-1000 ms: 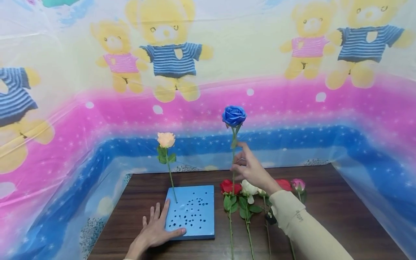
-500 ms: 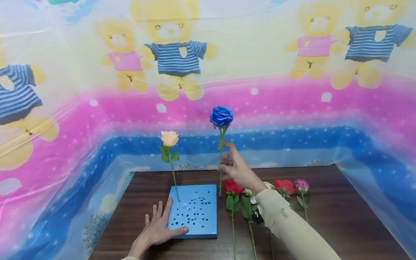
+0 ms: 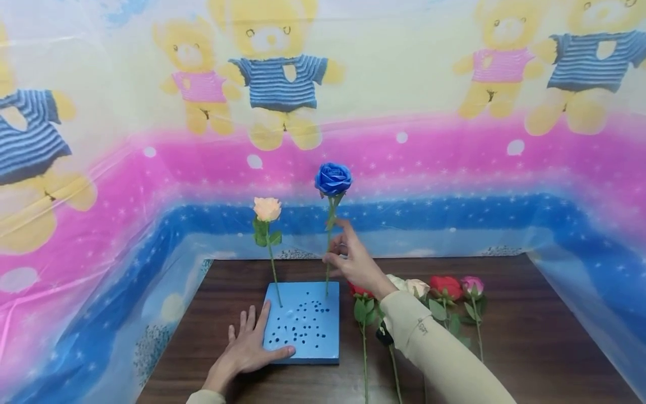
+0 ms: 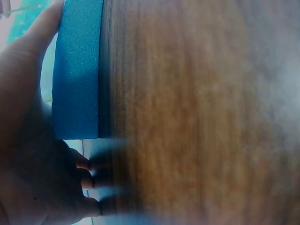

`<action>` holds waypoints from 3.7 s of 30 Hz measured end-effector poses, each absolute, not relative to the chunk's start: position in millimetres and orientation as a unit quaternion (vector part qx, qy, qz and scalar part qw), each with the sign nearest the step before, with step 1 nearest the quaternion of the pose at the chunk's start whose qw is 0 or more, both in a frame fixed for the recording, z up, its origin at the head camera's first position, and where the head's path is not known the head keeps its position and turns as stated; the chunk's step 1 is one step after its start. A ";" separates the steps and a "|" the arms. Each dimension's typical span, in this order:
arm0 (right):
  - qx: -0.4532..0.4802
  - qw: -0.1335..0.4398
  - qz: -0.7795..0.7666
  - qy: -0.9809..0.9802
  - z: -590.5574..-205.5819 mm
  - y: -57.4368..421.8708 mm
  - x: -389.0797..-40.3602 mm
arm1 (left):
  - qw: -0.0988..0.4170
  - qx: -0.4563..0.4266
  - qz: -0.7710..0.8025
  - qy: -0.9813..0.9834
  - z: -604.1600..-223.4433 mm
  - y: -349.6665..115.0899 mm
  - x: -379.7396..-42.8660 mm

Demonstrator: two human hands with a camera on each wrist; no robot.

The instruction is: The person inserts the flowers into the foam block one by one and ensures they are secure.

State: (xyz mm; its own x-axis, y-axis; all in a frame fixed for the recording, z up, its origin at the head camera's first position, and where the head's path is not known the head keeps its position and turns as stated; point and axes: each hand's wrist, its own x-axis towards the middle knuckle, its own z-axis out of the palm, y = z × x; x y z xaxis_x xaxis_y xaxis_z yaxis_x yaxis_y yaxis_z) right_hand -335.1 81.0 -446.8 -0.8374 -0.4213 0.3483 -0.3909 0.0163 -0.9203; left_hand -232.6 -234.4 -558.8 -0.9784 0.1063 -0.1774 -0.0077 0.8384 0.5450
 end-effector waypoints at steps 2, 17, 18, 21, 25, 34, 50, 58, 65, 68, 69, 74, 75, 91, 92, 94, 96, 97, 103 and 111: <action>-0.288 0.009 -0.639 0.713 -447.5 76.9 -335.8 | 0.100 0.025 0.281 0.954 -556.9 -234.0 -233.1; -0.287 0.023 -0.635 0.717 -456.8 40.1 -340.3 | 0.097 0.022 0.272 0.957 -557.8 -235.7 -234.9; -0.286 0.025 -0.636 0.716 -458.6 38.3 -340.7 | 0.097 0.022 0.273 0.957 -558.2 -235.7 -234.8; -0.285 0.028 -0.634 0.718 -463.9 33.5 -341.8 | 0.100 0.023 0.272 0.957 -558.8 -235.2 -234.5; -0.279 0.029 -0.633 0.722 -468.7 26.5 -342.7 | 0.101 0.022 0.274 0.956 -557.5 -235.6 -233.8; -0.276 0.032 -0.621 0.733 -473.5 13.8 -342.2 | 0.102 0.023 0.274 0.956 -557.3 -235.3 -232.8; -0.272 0.034 -0.610 0.743 -488.0 5.6 -349.7 | 0.094 0.021 0.269 0.958 -559.8 -236.3 -232.4; -0.273 0.033 -0.602 0.750 -490.0 4.9 -351.4 | 0.094 0.023 0.271 0.958 -560.3 -236.4 -230.8; -0.285 0.032 -0.588 0.757 -491.0 2.8 -351.8 | 0.098 0.023 0.274 0.957 -557.5 -235.6 -231.6; -0.285 0.042 -0.589 0.756 -491.4 2.6 -352.5 | 0.099 0.023 0.275 0.956 -556.5 -235.3 -231.5; -0.284 0.046 -0.588 0.756 -491.8 2.3 -352.8 | 0.100 0.022 0.275 0.956 -556.4 -235.4 -231.4; -0.280 0.060 -0.581 0.762 -493.3 0.8 -354.2 | 0.098 0.023 0.275 0.956 -556.6 -235.6 -233.3; -0.278 0.061 -0.579 0.764 -493.9 0.5 -354.6 | 0.097 0.024 0.275 0.956 -556.5 -235.4 -233.9; -0.249 0.067 -0.580 0.773 -503.9 -2.7 -351.6 | 0.096 0.023 0.274 0.957 -557.6 -234.3 -231.7; -0.247 0.069 -0.580 0.773 -504.2 -2.6 -351.0 | 0.096 0.023 0.273 0.957 -557.7 -234.6 -231.4; -0.243 0.071 -0.580 0.774 -505.0 -2.3 -349.8 | 0.097 0.023 0.273 0.957 -557.7 -235.2 -230.8; -0.243 0.074 -0.579 0.775 -505.2 -2.1 -349.2 | 0.098 0.023 0.273 0.957 -557.7 -235.7 -230.3; -0.242 0.075 -0.578 0.776 -505.3 -1.8 -349.1 | 0.099 0.022 0.272 0.957 -557.8 -235.8 -230.3; -0.229 0.077 -0.582 0.777 -503.5 2.0 -349.9 | 0.099 0.022 0.278 0.955 -558.2 -233.2 -232.6; -0.225 0.079 -0.602 0.762 -504.5 7.4 -351.7 | 0.096 0.025 0.275 0.956 -557.5 -233.5 -233.1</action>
